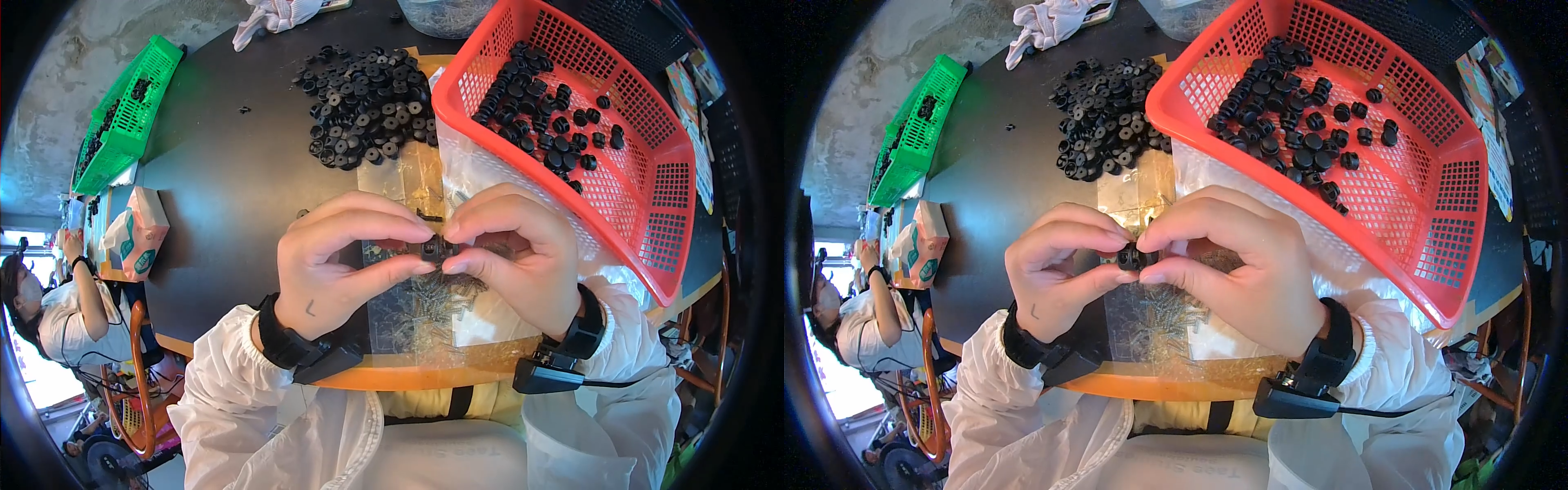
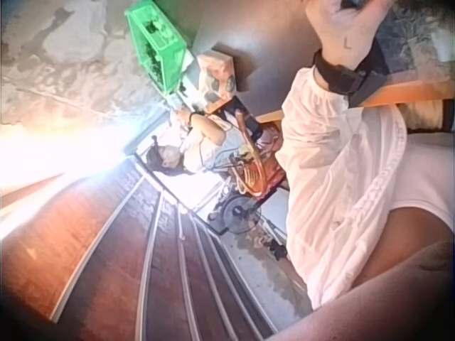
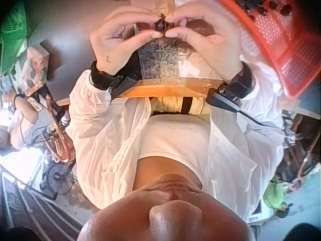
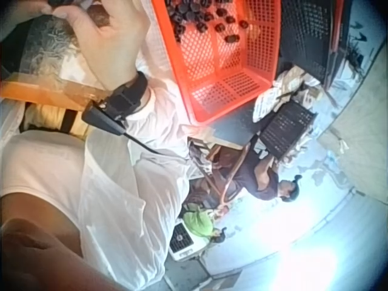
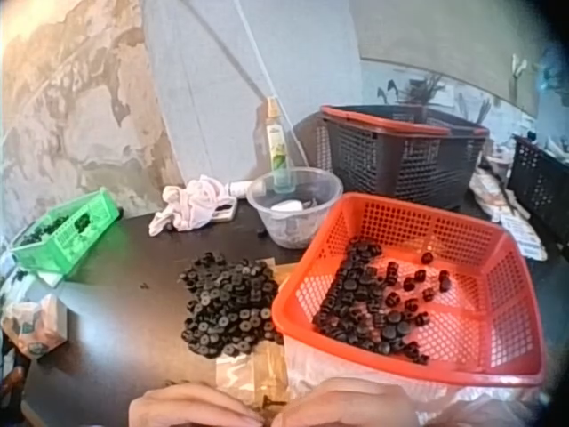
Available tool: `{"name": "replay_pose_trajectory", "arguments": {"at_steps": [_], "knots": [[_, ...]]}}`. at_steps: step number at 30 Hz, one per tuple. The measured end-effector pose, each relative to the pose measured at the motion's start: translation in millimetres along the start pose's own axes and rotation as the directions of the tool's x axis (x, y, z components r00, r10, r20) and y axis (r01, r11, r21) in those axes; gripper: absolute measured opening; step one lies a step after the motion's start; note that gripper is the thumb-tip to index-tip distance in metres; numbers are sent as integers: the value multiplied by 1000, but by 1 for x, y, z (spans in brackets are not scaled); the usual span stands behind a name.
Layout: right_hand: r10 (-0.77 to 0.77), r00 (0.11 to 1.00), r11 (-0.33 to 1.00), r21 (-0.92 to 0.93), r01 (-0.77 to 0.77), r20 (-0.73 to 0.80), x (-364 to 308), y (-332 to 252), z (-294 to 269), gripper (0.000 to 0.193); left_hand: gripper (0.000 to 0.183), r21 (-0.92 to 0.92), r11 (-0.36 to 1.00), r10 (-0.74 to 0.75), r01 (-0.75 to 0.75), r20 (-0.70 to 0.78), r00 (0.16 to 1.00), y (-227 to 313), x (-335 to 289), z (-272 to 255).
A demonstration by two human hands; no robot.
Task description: Sorting small black plastic shoe components on a work surface into various containers.
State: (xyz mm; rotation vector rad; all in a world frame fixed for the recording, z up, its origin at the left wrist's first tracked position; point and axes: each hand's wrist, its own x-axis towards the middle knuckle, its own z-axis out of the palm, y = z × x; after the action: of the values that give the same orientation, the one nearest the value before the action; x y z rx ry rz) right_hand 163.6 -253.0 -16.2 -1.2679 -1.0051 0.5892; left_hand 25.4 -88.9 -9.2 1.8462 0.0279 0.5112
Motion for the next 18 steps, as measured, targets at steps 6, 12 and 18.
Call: {"name": "replay_pose_trajectory", "arguments": {"at_steps": [6,12,18], "knots": [[2,999,999,46,-4,43,1,-6,0,25,31,-46,994,97,-100,-56,994,-7,1,3],[180,982,934,326,-149,-66,0,-6,4,24,31,-44,992,117,-119,-60,991,-6,1,5],[102,992,982,153,-112,71,-1,1,-3,32,33,-22,1000,-10,10,5,1000,0,-1,1]]}}
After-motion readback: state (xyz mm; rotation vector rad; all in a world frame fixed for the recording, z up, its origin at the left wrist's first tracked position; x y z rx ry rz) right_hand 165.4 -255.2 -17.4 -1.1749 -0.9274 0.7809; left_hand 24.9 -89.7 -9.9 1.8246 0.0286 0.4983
